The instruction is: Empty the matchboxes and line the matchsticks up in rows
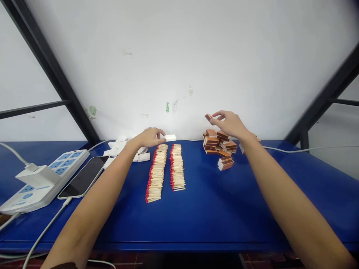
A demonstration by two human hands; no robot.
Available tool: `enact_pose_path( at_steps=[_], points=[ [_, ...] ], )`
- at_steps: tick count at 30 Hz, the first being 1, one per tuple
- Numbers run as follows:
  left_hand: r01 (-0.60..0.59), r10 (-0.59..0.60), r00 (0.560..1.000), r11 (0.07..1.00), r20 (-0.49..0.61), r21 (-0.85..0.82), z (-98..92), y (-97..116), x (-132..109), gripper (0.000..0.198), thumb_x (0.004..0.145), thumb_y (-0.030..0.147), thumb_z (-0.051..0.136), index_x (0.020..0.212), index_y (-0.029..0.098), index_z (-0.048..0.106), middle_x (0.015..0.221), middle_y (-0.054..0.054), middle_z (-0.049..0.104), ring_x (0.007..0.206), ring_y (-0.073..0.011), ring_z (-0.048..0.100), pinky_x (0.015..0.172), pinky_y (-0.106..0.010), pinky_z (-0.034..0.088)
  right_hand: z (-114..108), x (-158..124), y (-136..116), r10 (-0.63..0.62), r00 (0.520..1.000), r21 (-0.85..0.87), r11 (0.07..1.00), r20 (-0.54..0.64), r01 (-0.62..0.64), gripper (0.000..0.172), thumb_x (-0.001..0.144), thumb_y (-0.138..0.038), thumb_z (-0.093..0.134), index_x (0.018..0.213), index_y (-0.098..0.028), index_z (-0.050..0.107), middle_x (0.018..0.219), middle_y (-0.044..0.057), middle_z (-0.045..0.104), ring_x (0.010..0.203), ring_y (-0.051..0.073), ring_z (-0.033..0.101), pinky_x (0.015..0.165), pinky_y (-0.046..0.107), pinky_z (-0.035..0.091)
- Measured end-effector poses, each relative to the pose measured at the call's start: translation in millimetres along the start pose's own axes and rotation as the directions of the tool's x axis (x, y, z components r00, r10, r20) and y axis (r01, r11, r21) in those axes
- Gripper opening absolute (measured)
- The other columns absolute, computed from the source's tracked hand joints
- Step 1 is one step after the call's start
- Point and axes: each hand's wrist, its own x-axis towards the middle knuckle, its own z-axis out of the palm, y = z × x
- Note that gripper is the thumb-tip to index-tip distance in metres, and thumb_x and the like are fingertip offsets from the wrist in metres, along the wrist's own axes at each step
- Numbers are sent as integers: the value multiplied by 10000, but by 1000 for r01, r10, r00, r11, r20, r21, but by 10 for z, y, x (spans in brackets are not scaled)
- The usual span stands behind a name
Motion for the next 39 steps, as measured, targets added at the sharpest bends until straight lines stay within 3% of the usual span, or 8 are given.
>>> enact_pose_path(
  at_steps=[5,10,18,25,28,30,34,39],
  points=[
    [211,-211,977,977,6,32,-251,-193,-90,483,753,510,559,1084,203,730,833,-45,766,765,-233,697,679,-280,480,-31,75,265,106,993,-139,985,56,-97,607,776,-655,656,1176,-199,674,1038,117,735,893,288,668,778,406,505],
    [414,-411,895,910,173,26,-444,-392,-216,484,707,539,583,994,178,730,758,-65,751,643,-224,671,568,-293,458,-61,99,376,197,979,-225,957,47,-182,613,752,-667,649,1165,-215,672,1047,117,733,942,307,668,838,450,508],
    [460,-463,840,884,284,82,-649,-760,-454,454,553,546,708,876,238,790,933,-79,762,832,-276,685,623,-292,495,-205,121,511,241,968,-200,947,-66,-250,513,772,-647,621,1044,-220,702,989,125,741,979,320,666,846,459,516],
    [509,-504,856,861,117,-17,-689,-884,-505,395,525,527,761,773,220,768,873,-104,755,730,-269,675,569,-292,482,-342,55,637,423,902,-113,904,89,-413,447,785,-564,698,962,-153,677,784,128,739,597,242,688,547,347,529],
    [497,-510,843,860,-173,-112,-657,-726,-428,279,657,475,682,639,197,662,688,-70,681,632,-220,603,535,-279,412,-245,56,609,409,910,-97,911,70,-402,413,783,-532,720,933,-147,692,799,119,741,555,212,683,489,293,484],
    [465,-505,774,863,-383,-197,-596,-590,-349,281,747,395,588,548,204,536,540,-31,542,549,-182,500,515,-283,343,-168,61,584,382,919,-66,924,97,-377,406,794,-518,715,973,-154,699,863,109,750,545,188,681,497,277,477],
    [288,-492,651,865,-579,-411,-375,-369,-157,343,784,326,500,505,218,332,479,30,276,485,-128,305,500,-288,238,-126,67,549,311,941,19,948,133,-316,418,863,-489,635,1105,-152,686,958,117,747,533,172,679,516,275,480],
    [36,-431,679,828,-595,-559,-50,-252,31,347,780,367,475,541,230,265,512,44,233,493,-117,272,481,-276,214,-357,46,395,223,974,55,974,-52,-220,298,886,-364,598,1081,-160,692,986,94,740,558,154,679,523,253,465]
  ],
)
